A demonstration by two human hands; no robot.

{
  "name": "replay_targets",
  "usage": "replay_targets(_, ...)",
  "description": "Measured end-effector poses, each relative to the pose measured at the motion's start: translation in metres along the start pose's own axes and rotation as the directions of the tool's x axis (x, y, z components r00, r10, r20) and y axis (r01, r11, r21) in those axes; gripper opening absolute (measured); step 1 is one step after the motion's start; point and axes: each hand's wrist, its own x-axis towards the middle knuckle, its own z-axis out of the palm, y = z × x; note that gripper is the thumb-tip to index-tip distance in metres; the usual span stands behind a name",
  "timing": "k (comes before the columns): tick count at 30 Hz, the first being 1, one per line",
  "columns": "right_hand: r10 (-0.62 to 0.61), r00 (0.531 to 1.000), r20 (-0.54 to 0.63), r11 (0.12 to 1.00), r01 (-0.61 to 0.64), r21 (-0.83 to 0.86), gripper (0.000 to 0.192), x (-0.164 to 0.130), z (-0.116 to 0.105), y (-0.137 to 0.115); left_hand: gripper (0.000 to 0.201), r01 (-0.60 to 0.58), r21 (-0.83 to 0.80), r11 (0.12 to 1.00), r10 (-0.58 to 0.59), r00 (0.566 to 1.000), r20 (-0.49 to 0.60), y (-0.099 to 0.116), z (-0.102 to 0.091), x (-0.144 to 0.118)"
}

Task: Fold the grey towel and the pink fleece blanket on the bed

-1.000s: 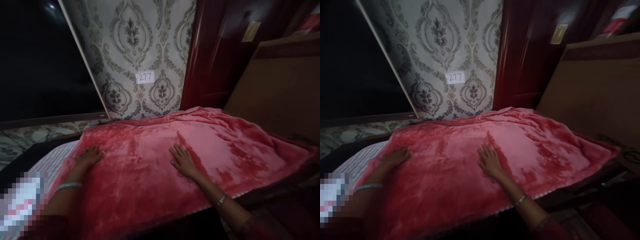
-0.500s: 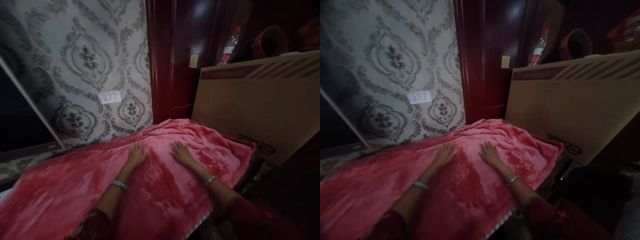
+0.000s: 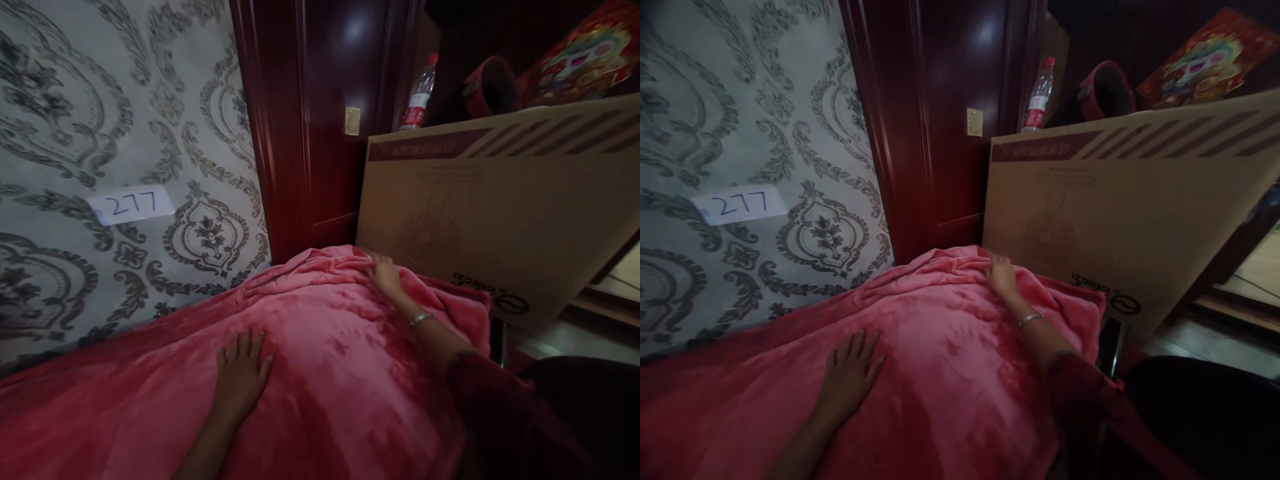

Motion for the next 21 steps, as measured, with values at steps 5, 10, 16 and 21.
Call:
replay_targets(5, -0.016, 0.99, 0.137, 0.995, 0.029, -0.095, 0.039, -0.007, 0.024, 0.021, 0.059, 0.008, 0.011, 1.0, -0.008, 1.0, 0.024, 0.0, 0.001, 0.002)
replay_targets(10, -0.026, 0.982, 0.189, 1.0, 0.024, 0.012, 0.031, -0.024, 0.035, 0.026, 0.06, 0.013, 0.051, 0.999, -0.016, 0.999, 0.051, 0.0, 0.003, 0.004)
replay_targets(16, 0.303, 0.946, 0.111, 0.944, -0.314, 0.099, 0.036, 0.043, 0.018, 0.052, 0.061, 0.009, 0.062, 0.998, -0.013, 0.998, 0.055, -0.001, 0.006, 0.005)
replay_targets(21, 0.35, 0.92, 0.176, 0.896, -0.384, 0.224, 0.031, 0.076, 0.034, 0.062, 0.062, 0.015, 0.011, 1.0, -0.016, 0.999, 0.035, -0.003, 0.008, 0.005)
